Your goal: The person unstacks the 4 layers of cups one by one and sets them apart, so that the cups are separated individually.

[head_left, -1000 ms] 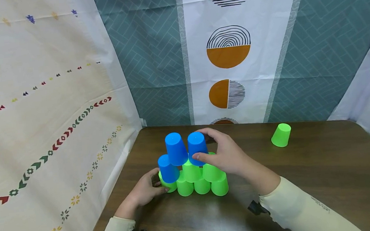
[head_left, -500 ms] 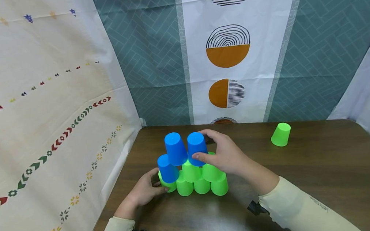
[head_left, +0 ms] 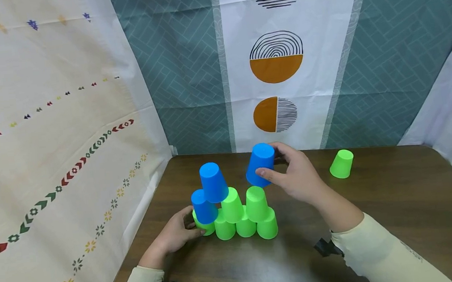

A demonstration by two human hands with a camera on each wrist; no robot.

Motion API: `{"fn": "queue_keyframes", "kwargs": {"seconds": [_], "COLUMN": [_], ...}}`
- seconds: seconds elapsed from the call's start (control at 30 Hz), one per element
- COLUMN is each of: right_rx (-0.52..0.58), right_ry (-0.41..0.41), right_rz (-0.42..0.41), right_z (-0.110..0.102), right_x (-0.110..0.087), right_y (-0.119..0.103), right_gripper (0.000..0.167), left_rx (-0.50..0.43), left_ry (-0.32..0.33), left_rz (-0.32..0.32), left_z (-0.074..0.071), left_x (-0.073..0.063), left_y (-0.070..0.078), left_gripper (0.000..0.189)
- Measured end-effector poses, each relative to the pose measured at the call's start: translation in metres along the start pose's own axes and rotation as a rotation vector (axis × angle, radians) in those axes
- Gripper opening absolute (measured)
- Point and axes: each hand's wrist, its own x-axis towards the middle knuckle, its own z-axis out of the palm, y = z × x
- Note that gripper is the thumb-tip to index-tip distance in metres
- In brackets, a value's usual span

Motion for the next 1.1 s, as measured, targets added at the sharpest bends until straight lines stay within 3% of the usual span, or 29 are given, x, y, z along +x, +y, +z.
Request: {"fn": "queue_keyframes", "kwargs": {"seconds": [0.13, 0.5, 0.7, 1.1], "right_rx": [0.005, -0.152, -0.18, -0.301], "right_ry": [0.043, 0.168, 0.222, 0.37], "right_rz": [0.023, 0.142, 0.193, 0.308], "right_z": [-0.021, -0.082, -0.114, -0.165], "right_x": [-0.005, -0.029, -0.04, -0.061], "right_y": [0.013, 0.054, 0.076, 0.119], "right_gripper": [0.057, 0.066, 0.064, 0.068], "left_rx": [0.003, 0.004, -0.004, 0.007], "left_ry": [-0.005, 0.004, -0.002, 0.004], "left_rz": [0.006, -0.022, -0.017, -0.013], "left_z": [0.0, 0.002, 0.002, 0.002], "left_x": [0.0, 0.002, 0.001, 0.002], "left_y": [0.001, 0.0, 0.001, -0.001], "left_gripper": [0.065, 0.067, 0.068, 0.065]}}
